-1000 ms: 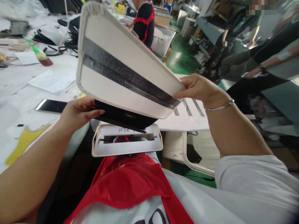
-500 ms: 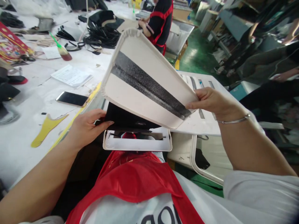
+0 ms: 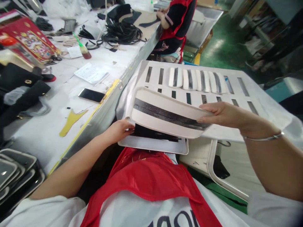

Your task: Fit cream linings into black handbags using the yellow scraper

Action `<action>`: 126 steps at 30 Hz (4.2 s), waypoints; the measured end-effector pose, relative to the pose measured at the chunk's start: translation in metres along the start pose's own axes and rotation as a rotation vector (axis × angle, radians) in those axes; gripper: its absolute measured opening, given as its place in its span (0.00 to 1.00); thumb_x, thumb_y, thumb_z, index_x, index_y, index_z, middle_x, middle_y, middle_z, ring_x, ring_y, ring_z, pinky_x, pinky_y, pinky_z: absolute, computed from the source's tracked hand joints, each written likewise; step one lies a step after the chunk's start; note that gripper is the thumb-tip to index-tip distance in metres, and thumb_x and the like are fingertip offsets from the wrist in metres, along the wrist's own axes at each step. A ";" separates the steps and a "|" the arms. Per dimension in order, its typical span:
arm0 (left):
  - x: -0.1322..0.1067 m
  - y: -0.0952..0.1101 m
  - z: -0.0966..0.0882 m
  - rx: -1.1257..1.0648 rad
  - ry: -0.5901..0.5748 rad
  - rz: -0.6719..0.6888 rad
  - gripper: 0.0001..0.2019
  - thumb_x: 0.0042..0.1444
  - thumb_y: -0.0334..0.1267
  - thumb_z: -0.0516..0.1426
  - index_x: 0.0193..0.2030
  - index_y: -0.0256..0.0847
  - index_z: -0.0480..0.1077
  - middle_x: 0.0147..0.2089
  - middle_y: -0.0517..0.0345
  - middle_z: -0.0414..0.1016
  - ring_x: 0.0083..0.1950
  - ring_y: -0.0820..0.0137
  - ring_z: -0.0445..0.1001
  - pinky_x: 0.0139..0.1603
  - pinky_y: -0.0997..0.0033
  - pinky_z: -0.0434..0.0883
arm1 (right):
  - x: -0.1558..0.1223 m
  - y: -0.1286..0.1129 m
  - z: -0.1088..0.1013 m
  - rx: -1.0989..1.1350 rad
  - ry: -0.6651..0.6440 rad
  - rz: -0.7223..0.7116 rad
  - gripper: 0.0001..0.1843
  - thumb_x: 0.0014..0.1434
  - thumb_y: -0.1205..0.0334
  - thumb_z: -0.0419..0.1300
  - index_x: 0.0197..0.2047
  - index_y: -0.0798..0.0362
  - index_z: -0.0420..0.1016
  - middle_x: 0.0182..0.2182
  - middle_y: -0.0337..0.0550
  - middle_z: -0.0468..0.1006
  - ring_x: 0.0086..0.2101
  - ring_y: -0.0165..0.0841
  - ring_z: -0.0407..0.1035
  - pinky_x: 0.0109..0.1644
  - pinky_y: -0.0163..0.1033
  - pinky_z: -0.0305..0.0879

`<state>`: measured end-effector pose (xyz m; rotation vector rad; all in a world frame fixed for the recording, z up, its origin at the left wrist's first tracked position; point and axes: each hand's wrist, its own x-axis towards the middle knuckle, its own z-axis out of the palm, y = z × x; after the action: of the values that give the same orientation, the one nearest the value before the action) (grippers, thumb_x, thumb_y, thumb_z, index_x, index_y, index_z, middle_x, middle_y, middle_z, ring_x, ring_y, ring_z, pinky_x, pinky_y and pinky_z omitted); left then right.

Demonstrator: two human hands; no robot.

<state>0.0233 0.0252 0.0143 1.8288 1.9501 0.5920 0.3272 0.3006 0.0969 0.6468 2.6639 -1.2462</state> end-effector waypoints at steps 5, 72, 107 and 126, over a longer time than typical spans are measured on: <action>-0.009 -0.011 -0.007 -0.281 0.121 -0.294 0.17 0.56 0.41 0.52 0.50 0.40 0.72 0.42 0.53 0.79 0.43 0.64 0.76 0.45 0.64 0.72 | 0.027 -0.007 0.017 -0.110 -0.160 -0.040 0.22 0.53 0.44 0.59 0.35 0.58 0.73 0.31 0.44 0.76 0.33 0.35 0.68 0.36 0.37 0.64; -0.019 0.003 0.044 0.280 -0.045 0.067 0.21 0.57 0.35 0.54 0.58 0.36 0.65 0.65 0.44 0.62 0.67 0.55 0.59 0.66 0.50 0.58 | 0.083 -0.055 0.129 -0.872 -0.015 -0.292 0.25 0.57 0.66 0.51 0.58 0.59 0.64 0.53 0.61 0.71 0.49 0.49 0.69 0.49 0.51 0.66; -0.041 -0.018 0.021 0.275 -0.053 -0.598 0.14 0.62 0.37 0.46 0.34 0.38 0.71 0.36 0.49 0.77 0.39 0.60 0.76 0.38 0.66 0.67 | 0.137 -0.060 0.208 -0.654 0.099 -0.531 0.44 0.58 0.38 0.53 0.66 0.63 0.57 0.66 0.54 0.54 0.65 0.45 0.48 0.68 0.53 0.41; -0.047 -0.006 0.019 0.013 -0.027 -0.658 0.18 0.60 0.35 0.46 0.56 0.38 0.66 0.38 0.52 0.78 0.35 0.65 0.75 0.39 0.69 0.66 | 0.131 -0.071 0.225 -0.587 0.152 -0.418 0.46 0.56 0.39 0.55 0.65 0.68 0.57 0.66 0.59 0.54 0.65 0.49 0.46 0.68 0.53 0.40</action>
<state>0.0320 -0.0212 -0.0051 1.0757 2.3538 0.3319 0.1650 0.1323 -0.0379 0.1014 3.1683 -0.4137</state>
